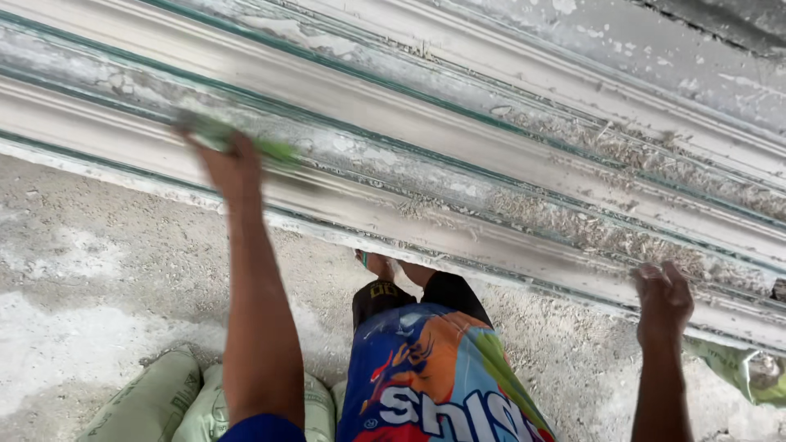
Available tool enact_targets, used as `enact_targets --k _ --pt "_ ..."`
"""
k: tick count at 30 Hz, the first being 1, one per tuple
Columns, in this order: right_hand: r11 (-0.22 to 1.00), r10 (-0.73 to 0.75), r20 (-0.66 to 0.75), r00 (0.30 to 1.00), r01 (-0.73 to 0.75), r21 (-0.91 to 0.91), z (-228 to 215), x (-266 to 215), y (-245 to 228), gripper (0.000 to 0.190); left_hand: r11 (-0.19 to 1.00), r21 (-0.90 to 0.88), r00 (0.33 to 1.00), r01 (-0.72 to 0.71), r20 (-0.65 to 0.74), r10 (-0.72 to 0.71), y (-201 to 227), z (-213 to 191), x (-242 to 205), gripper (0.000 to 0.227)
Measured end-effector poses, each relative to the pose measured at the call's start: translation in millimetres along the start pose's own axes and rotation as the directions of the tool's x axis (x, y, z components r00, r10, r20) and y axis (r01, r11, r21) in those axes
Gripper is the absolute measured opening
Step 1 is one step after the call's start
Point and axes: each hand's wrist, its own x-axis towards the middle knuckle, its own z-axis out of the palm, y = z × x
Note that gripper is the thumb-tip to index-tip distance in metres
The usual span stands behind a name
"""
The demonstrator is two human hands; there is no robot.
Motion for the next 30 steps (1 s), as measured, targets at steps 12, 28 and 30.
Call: enact_targets --k 12,28,30 --pt "0.835 -0.407 0.285 0.868 0.48 -0.27 82 -31 -76 0.035 0.927 -0.215 0.623 0.309 0.782 -0.027 169 130 -148 0.011" --pt "0.716 -0.606 0.195 0.771 0.636 -0.287 149 -21 -34 0.038 0.816 0.434 0.474 0.382 0.666 -0.576 181 145 -210 0.085" --pt "0.7 -0.636 0.19 0.748 0.662 -0.266 156 -10 -22 0.045 0.802 0.372 0.444 0.466 0.686 -0.576 155 140 -196 0.079"
